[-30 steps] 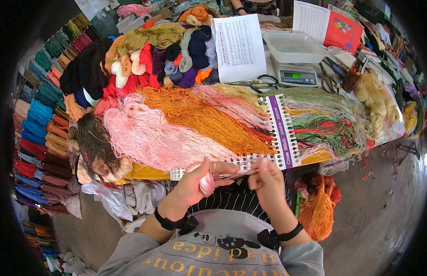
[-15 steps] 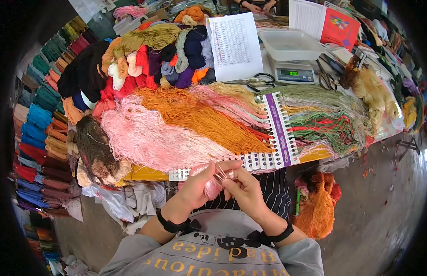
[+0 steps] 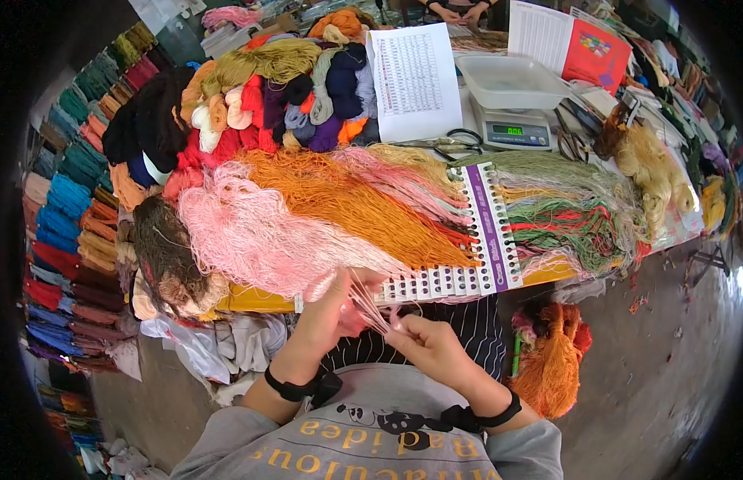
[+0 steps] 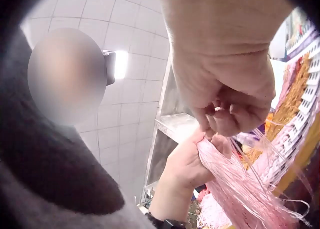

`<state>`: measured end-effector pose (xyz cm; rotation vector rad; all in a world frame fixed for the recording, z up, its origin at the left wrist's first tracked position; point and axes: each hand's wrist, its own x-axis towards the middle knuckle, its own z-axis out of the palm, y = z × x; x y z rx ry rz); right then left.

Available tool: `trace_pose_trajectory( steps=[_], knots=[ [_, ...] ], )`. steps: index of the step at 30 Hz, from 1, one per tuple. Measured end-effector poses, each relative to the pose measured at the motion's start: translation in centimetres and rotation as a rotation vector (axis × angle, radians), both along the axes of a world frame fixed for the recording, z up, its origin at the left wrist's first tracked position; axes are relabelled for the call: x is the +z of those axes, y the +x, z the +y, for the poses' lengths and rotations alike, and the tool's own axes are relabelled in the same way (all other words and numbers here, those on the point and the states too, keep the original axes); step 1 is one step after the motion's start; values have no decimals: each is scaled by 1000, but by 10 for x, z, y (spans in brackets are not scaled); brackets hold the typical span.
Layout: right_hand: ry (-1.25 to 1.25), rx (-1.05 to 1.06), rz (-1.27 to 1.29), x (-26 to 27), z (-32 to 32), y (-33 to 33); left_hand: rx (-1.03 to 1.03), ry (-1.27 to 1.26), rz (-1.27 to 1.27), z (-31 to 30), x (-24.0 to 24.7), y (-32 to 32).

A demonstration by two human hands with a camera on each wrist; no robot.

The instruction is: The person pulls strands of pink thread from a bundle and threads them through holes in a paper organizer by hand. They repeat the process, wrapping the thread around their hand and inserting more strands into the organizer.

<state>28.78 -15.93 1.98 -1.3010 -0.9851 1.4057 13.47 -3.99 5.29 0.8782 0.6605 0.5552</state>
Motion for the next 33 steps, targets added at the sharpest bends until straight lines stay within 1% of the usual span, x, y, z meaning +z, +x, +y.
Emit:
trace_pose_trajectory(
  steps=[1,2,3,4,5,6,7,8,9,10,11,12,14,15,16,17,18,19,20,21,22,23,25,26,27,28,29,30,31,32,33],
  knots=[
    [49,-38,-141,3,-4,2,-32,69,143,5,-7,-7],
    [97,-75,-282,6,-8,3,-33,67,144,11,-11,-14],
    [190,-236,-280,10,-9,8,-131,3,70,18,-13,-22],
    [278,-363,-374,12,-9,20,-228,-61,-3,25,-15,-33],
    [313,-457,-420,21,-12,35,-251,-46,-52,36,-21,-49],
    [301,-577,-593,23,-20,54,-89,-165,-94,44,-26,-64],
    [295,-703,-561,30,-27,68,73,-283,-133,51,-27,-80],
    [360,-787,-419,27,-36,88,277,-369,-138,59,-21,-95],
    [500,-830,42,25,-43,103,482,-453,-142,68,-14,-111],
    [549,-877,283,24,-54,121,492,-432,-274,81,-19,-137],
    [571,-830,454,17,-71,143,502,-410,-407,94,-27,-164],
    [634,-814,538,10,-85,164,587,-366,-457,102,-28,-184],
    [643,-1131,676,10,-103,195,773,-282,-547,116,-29,-231],
    [691,-1024,590,-8,-129,232,873,-241,-586,121,-30,-250],
    [736,-916,504,-27,-157,268,873,-243,-586,120,-24,-254],
    [735,-916,503,-31,-176,286,874,-163,-658,116,-12,-257],
    [806,-1003,478,-29,-193,300,874,-81,-730,110,0,-258],
    [875,-1089,452,-25,-202,307,877,-82,-729,100,15,-246],
    [874,-1087,452,-15,-199,301,760,-18,-737,87,30,-222],
    [762,-1168,261,0,-185,283,643,46,-742,78,36,-200],
    [644,-1239,70,13,-166,260,602,29,-717,78,27,-190],
    [468,-1382,-37,28,-132,226,559,14,-693,77,18,-177],
    [359,-1123,-202,20,-93,186,707,-185,-298,52,27,-102],
    [312,-989,-349,11,-73,168,314,30,-244,58,-7,-94],
    [265,-852,-491,-1,-55,151,148,-98,-286,46,-12,-68],
    [253,-692,-603,-18,-39,139,53,-134,-160,39,-11,-39],
    [280,-608,-561,-29,-22,122,-27,-203,-60,34,-17,-17],
    [308,-524,-518,-35,-6,105,-89,-182,-76,21,-20,2],
    [232,-444,-549,-36,5,93,-155,-308,-39,22,-39,16],
    [155,-363,-579,-37,14,84,-230,-290,38,17,-42,26],
    [164,-344,-553,-42,21,78,-263,-319,89,14,-45,35]
  ],
)
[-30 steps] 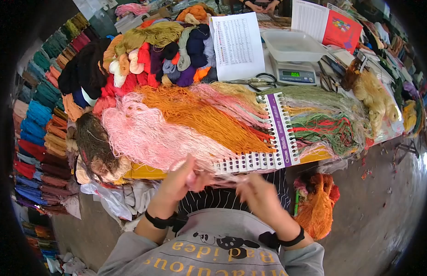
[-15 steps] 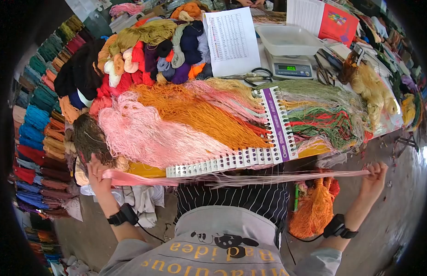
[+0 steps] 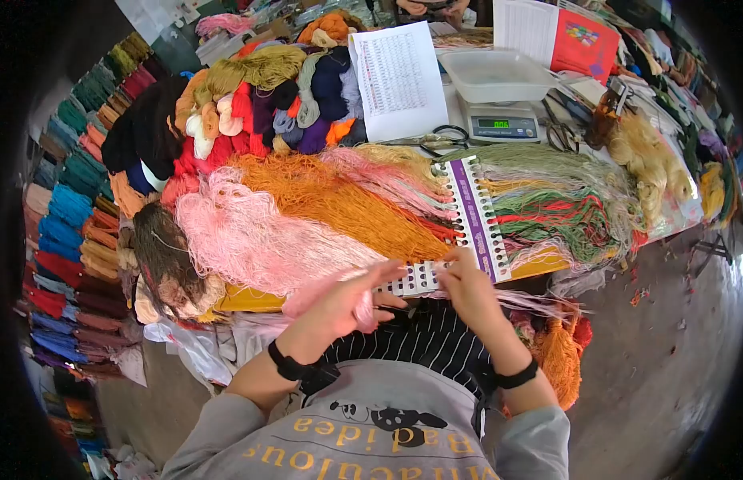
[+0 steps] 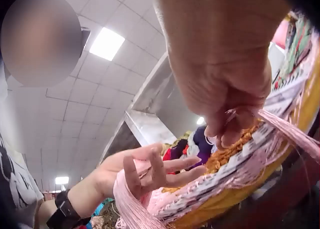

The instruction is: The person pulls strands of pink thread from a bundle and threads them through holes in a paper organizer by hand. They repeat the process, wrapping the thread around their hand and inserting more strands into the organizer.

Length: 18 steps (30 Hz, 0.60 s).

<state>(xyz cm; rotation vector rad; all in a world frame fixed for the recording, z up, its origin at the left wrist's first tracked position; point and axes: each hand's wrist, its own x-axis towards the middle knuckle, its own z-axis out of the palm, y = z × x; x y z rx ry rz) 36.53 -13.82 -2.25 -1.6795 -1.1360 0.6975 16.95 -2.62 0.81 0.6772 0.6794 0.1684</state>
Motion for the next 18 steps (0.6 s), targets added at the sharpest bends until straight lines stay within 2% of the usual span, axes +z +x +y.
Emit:
trace_pose_trajectory(
  steps=[5,8,10,11,13,18],
  knots=[
    [-59,11,226,-29,19,-1,-31,-74,171,-6,-6,24],
    [-54,-30,206,-23,18,-3,-28,-48,190,-5,-9,31],
    [-18,-51,129,-29,19,-4,-225,178,479,-7,1,39],
    [16,-68,53,-31,18,-5,-229,178,477,-10,-5,44],
    [31,-85,-13,-31,17,-7,-53,534,261,-15,-24,51],
    [93,-157,-161,-35,15,-13,-67,565,260,-7,-39,50]
  ],
)
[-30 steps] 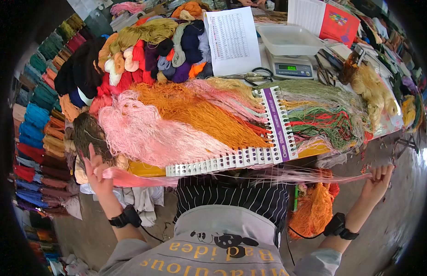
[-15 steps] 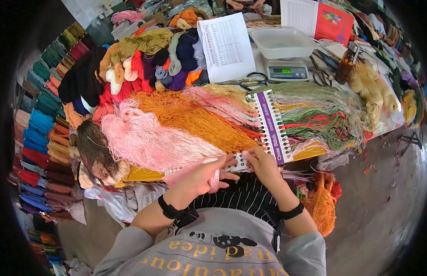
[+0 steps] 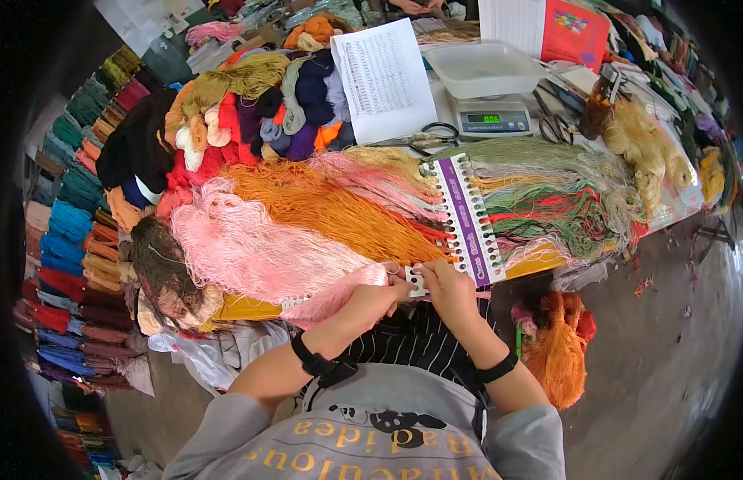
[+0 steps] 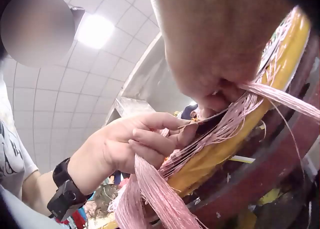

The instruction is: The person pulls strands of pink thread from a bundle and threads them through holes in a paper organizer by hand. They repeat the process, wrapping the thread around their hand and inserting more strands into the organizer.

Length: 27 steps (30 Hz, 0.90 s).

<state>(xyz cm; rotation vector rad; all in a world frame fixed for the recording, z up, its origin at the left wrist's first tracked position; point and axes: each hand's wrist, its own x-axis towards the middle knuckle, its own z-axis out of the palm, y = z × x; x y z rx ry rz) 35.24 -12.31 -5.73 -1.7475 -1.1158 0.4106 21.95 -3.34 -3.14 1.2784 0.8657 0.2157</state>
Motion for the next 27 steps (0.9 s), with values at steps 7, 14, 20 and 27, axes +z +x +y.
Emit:
trace_pose_trajectory(
  steps=[7,14,20,27],
  knots=[
    [125,171,-241,1,0,6,86,-74,99,0,31,3],
    [-189,295,182,4,9,20,7,-80,27,14,-2,7],
    [-310,308,216,14,12,27,-38,-47,92,14,9,8],
    [-300,275,166,-2,15,26,-67,6,225,16,17,8]
  ],
)
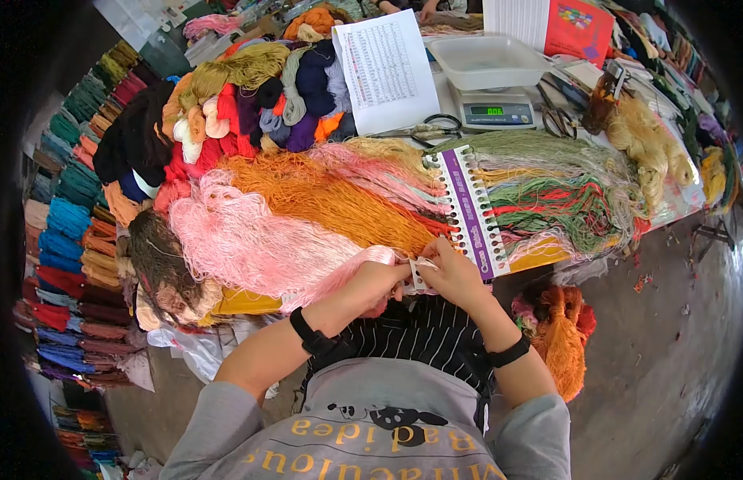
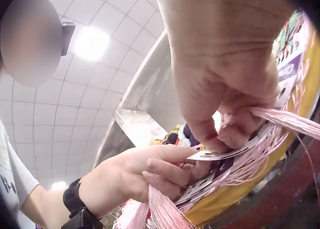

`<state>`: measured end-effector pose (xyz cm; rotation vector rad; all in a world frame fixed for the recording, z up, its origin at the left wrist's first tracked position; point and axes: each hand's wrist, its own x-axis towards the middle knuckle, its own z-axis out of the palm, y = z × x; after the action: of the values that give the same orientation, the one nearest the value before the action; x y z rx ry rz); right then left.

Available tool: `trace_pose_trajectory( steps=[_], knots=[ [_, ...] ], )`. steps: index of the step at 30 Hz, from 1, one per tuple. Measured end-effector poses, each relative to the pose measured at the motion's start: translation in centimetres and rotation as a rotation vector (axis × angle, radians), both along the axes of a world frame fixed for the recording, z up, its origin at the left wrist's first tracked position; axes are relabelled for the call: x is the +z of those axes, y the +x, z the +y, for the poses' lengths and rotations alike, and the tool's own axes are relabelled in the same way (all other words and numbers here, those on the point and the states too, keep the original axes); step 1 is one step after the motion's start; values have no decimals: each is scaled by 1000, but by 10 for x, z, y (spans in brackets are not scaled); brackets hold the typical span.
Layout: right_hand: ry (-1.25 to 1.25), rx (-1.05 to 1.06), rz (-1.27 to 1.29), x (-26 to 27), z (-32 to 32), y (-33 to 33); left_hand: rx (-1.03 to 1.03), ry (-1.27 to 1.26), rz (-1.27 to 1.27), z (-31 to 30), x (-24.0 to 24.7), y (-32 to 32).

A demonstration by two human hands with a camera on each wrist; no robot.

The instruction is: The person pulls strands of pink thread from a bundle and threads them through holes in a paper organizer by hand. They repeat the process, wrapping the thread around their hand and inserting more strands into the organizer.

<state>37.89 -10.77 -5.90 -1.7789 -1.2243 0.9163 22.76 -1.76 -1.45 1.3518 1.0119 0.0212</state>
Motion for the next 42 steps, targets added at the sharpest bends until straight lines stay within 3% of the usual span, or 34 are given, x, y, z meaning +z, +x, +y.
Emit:
trace_pose_trajectory(
  steps=[9,11,14,16,19,25,29,32,35,37,38,40,41,42],
  knots=[
    [-37,-8,-91,6,4,-1,7,-71,-65,7,-22,-4],
    [-93,18,-81,11,3,-2,-82,91,-18,7,-20,-12],
    [-54,47,-87,4,1,-1,-23,224,111,10,-29,-32],
    [-52,48,-120,7,-1,-1,-22,176,42,19,-28,-36],
    [-74,58,-146,21,-1,-6,212,-157,-184,17,-18,-32],
    [-55,43,-185,18,-3,-6,240,-359,-116,21,-5,-32],
    [-91,37,-180,22,-3,-8,211,-313,-122,14,3,-28],
    [-84,27,-197,21,-4,-10,105,-131,27,16,-12,-32],
    [-54,10,-281,16,-5,-12,229,-225,-87,26,0,-51],
    [-22,10,-312,15,-6,-14,124,-379,-490,31,51,-69],
    [-22,9,-309,15,-6,-14,124,-379,-487,34,60,-75],
    [27,-10,-337,16,-7,-16,377,-600,-652,38,74,-82],
    [30,-6,-339,14,-7,-16,287,-548,-625,38,80,-78],
    [33,-21,-126,8,-8,-13,289,-546,-630,34,75,-71]
  ],
)
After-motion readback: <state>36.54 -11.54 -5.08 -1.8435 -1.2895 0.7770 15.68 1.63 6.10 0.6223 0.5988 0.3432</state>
